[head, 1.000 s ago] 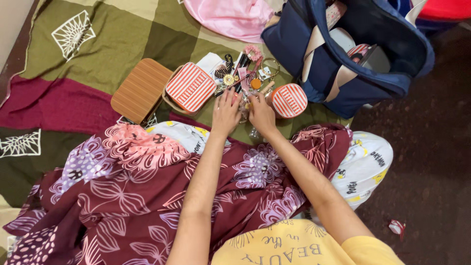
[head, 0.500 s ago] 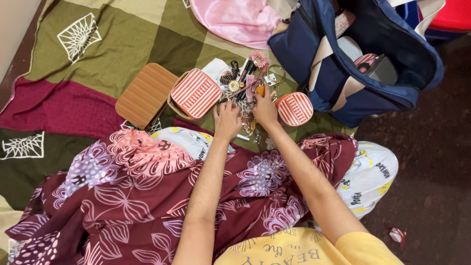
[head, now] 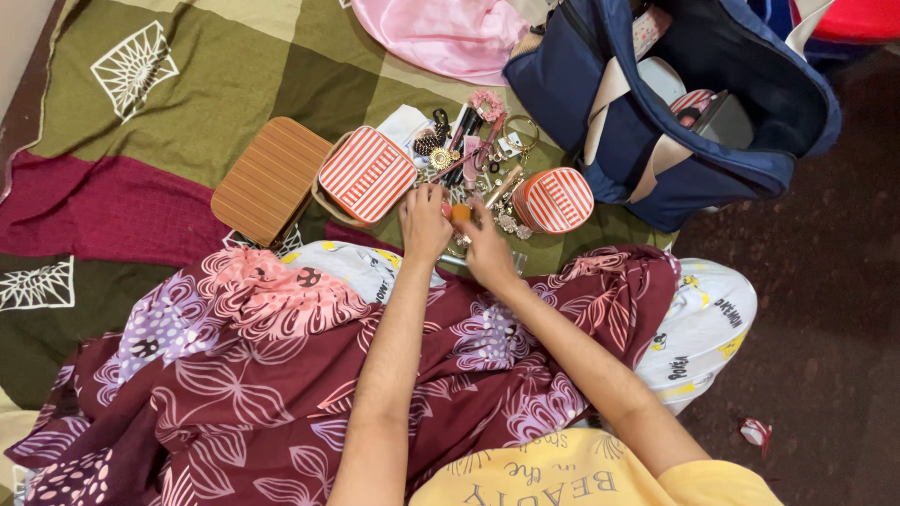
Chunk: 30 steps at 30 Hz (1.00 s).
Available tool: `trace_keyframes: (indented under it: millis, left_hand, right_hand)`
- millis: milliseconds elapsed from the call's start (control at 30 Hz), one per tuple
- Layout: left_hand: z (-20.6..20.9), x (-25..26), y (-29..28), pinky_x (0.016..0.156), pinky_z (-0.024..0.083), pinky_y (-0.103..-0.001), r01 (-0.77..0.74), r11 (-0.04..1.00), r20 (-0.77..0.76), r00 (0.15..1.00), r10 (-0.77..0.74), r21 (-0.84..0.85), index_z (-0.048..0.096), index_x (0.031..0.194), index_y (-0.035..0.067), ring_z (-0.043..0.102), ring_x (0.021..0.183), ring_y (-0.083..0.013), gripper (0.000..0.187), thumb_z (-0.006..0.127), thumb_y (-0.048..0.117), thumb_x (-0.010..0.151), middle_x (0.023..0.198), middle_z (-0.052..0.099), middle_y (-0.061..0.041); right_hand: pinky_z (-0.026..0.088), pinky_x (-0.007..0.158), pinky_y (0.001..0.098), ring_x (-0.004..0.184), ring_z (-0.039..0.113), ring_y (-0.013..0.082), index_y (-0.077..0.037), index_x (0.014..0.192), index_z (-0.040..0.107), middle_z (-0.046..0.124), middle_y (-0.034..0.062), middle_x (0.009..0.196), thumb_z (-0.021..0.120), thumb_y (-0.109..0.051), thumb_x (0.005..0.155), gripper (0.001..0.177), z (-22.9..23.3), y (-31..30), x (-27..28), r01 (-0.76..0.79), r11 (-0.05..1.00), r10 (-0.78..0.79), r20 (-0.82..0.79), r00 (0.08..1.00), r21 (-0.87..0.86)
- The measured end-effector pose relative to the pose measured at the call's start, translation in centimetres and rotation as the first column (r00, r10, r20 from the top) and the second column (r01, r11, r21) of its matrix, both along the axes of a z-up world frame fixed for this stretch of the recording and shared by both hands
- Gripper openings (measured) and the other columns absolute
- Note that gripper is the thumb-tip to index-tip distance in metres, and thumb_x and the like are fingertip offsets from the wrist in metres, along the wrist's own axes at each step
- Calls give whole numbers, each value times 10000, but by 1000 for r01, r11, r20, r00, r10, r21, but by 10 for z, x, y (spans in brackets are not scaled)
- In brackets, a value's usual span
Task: The person takes a bag from a shelf and places it on a bed, then sits on the floor to remove small cases, jewelry items, and accessories from the bag and arrange them on the bed surface.
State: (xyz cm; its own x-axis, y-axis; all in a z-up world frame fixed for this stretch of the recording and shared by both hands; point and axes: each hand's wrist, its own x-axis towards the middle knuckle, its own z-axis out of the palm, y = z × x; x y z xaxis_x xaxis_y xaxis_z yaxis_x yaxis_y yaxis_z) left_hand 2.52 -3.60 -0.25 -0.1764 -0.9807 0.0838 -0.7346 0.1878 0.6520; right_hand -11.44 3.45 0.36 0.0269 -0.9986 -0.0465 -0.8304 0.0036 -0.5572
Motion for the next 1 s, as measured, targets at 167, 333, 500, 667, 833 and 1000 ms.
trace_keyframes:
  millis: [167, 333, 500, 667, 833, 1000]
  left_hand:
    - [-6, 0, 1, 1108, 388, -546, -46, 998, -109, 993, 42, -38, 560, 1338, 67, 439, 1366, -394, 554, 626, 27, 789, 1477, 474, -202]
    - [-25, 0, -6, 1202, 228, -603, 83, 996, -165, 983, -76, 39, 513, 1395, 23, 314, 1475, -405, 663, 636, 37, 744, 1554, 391, -238]
    - [-30, -3, -2, 1241, 144, -609, 245, 958, -159, 962, -221, 152, 557, 1343, 58, 383, 1471, -330, 636, 617, 35, 711, 1524, 471, -158]
    - [-37, -5, 3, 1272, 261, -560, 188, 981, -114, 977, -183, 38, 569, 1370, 56, 477, 1467, -312, 554, 574, -32, 823, 1514, 549, -109]
    - [-21, 3, 0, 1119, 407, -469, 24, 993, -141, 990, -7, 114, 508, 1375, 5, 441, 1382, -407, 642, 677, -14, 756, 1547, 382, -175]
    - [-14, 6, -2, 1077, 436, -491, -6, 994, -100, 995, 17, 106, 475, 1464, 33, 442, 1387, -413, 744, 701, -28, 758, 1666, 267, -170]
  right_hand:
    - [497, 1022, 508, 1132, 619, 517, -117, 1486, 447, 168, 303, 1672, 544, 17, 847, 660, -11, -17, -27, 288, 912, -286, -50, 957, 291]
    - [488, 1005, 483, 1281, 512, 502, -81, 1508, 412, 270, 304, 1589, 590, 21, 809, 728, -58, -20, -32, 165, 982, -175, 124, 977, 89]
    - [549, 995, 409, 1215, 658, 354, -107, 1462, 503, 556, 177, 1455, 476, 46, 849, 633, -50, -21, -26, 96, 987, -129, 286, 949, 125]
    - [558, 947, 429, 1134, 706, 328, -108, 1269, 661, 619, 114, 1365, 558, -13, 958, 341, -7, -40, -15, 173, 984, -174, 35, 984, 34]
    - [563, 876, 455, 1078, 677, 418, -255, 1268, 694, 400, 189, 1576, 629, -6, 786, 547, 20, -100, 11, -115, 993, 111, -129, 985, -20]
    - [565, 826, 478, 1002, 686, 426, -348, 1293, 689, 285, 230, 1612, 655, -76, 793, 570, 2, -140, 17, -146, 980, 166, -156, 974, 132]
